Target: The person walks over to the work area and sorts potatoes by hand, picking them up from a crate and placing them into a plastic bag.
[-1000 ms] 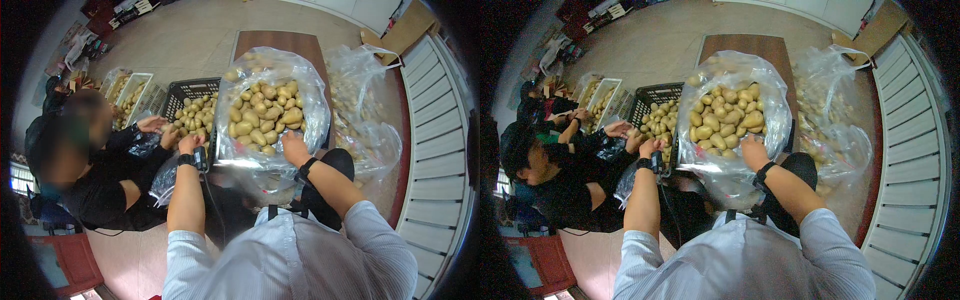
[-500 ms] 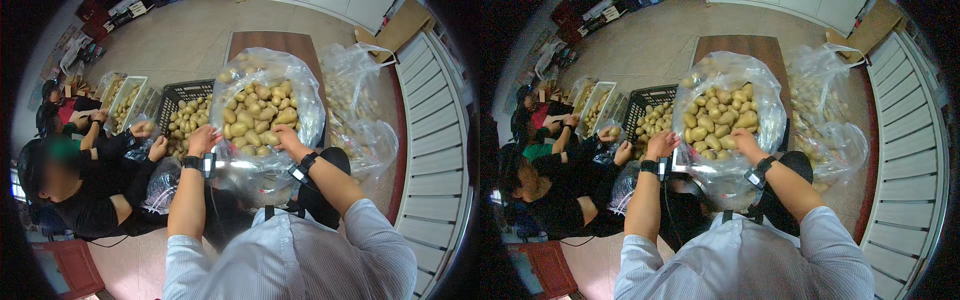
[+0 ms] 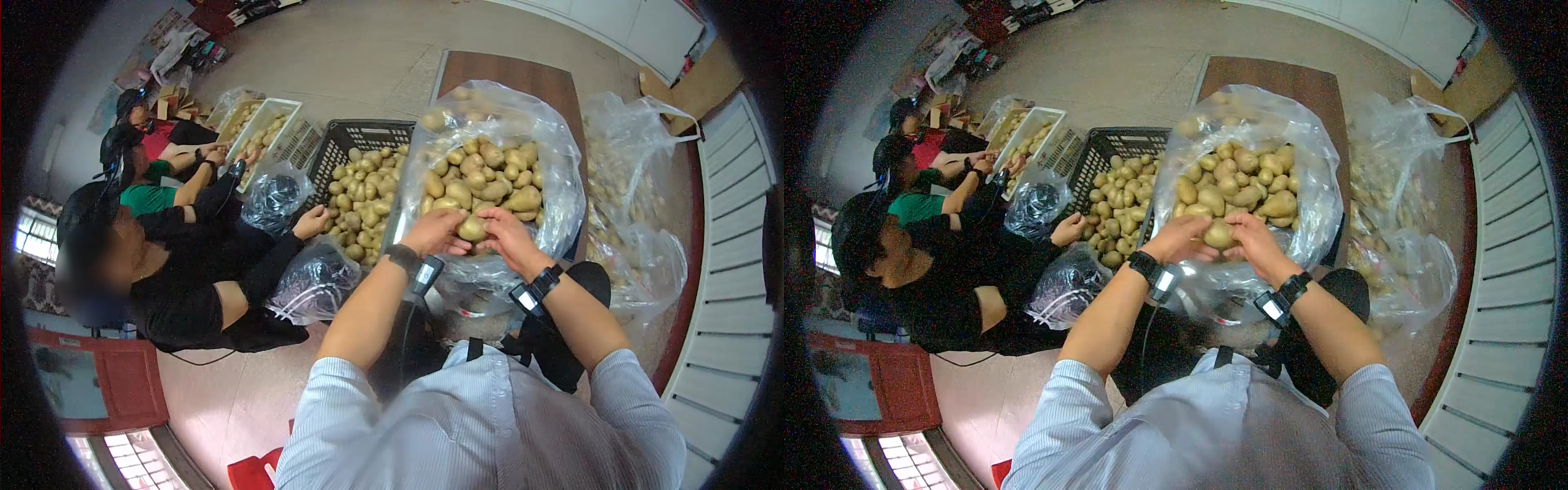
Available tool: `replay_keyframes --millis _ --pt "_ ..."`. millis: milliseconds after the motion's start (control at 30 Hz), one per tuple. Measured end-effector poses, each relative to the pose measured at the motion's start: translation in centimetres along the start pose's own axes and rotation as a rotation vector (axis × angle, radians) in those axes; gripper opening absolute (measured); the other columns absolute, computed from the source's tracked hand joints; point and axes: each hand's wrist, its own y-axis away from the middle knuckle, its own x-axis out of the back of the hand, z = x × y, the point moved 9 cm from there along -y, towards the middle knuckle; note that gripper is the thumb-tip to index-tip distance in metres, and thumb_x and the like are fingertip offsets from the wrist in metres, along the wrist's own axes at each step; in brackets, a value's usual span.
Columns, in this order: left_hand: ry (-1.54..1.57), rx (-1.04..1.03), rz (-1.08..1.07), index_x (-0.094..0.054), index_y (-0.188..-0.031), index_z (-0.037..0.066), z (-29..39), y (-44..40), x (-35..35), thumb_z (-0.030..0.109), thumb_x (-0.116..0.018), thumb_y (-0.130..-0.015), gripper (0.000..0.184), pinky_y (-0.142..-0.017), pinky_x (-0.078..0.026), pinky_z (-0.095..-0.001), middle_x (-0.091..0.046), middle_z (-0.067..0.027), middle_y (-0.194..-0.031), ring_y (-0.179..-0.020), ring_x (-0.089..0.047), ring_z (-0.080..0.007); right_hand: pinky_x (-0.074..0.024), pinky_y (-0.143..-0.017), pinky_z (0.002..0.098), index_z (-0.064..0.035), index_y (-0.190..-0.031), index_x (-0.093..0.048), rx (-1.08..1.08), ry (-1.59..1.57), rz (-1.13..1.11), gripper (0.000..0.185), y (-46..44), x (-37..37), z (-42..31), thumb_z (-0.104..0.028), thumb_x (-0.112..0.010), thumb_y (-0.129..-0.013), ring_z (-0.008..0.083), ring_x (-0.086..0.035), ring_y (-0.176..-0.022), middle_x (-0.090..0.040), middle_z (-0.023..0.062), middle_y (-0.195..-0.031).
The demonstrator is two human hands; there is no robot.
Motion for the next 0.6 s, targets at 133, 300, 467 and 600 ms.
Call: replay_keyframes --millis 133,300,467,600 --pt "-0.033 0.004 -0.049 -0.044 -0.127 0.001 -0.3 -0.1 -0.7 0.028 -0.060 -0.093 0.046 -0.071 -0.058 -0.0395 -0.056 -0.0155 -0.114 -0.082 -0.066 -0.0294 -0.0523 -0.067 0.0269 -0.0046 -0.119 -0.053 0.056 0.234 0.034 0.032 0.2 -0.9 -0.7 -0.014 -0.059 -0.089 0.0161 -0.058 -0.092 -0.056 0.0073 -0.113" --pt "-0.036 -0.034 -0.032 -0.051 -0.120 0.002 0.0 -0.6 0.7 0.021 -0.060 -0.093 0.034 -0.067 -0.057 -0.0338 -0.060 -0.0105 -0.109 -0.079 -0.065 -0.0238 -0.0516 -0.069 0.0300 -0.0040 -0.115 -0.055 0.062 0.395 0.141 0.034 -1.0 1.7 1.5 -0.017 -0.064 -0.086 0.0157 -0.059 -0.090 -0.061 0.0076 -0.101" --pt "0.023 -0.126 0.118 -0.048 -0.119 0.003 1.7 0.7 2.0 0.020 -0.062 -0.091 0.036 -0.060 -0.056 -0.0324 -0.057 -0.0090 -0.106 -0.076 -0.064 -0.0240 -0.0497 -0.081 0.0389 0.0005 -0.106 -0.059 0.340 0.798 0.545 0.033 0.2 7.1 0.1 -0.018 -0.065 -0.080 0.0331 -0.062 -0.087 -0.064 0.0187 -0.095" --pt "0.092 -0.174 0.183 -0.048 -0.120 0.003 1.7 0.0 4.4 0.020 -0.061 -0.091 0.036 -0.060 -0.056 -0.0332 -0.059 -0.0103 -0.105 -0.075 -0.063 -0.0248 -0.0395 -0.097 0.0449 -0.0007 -0.108 -0.058 0.239 1.149 0.687 0.036 1.4 8.9 -1.5 -0.018 -0.064 -0.077 0.0378 -0.052 -0.109 -0.057 0.0214 -0.112"
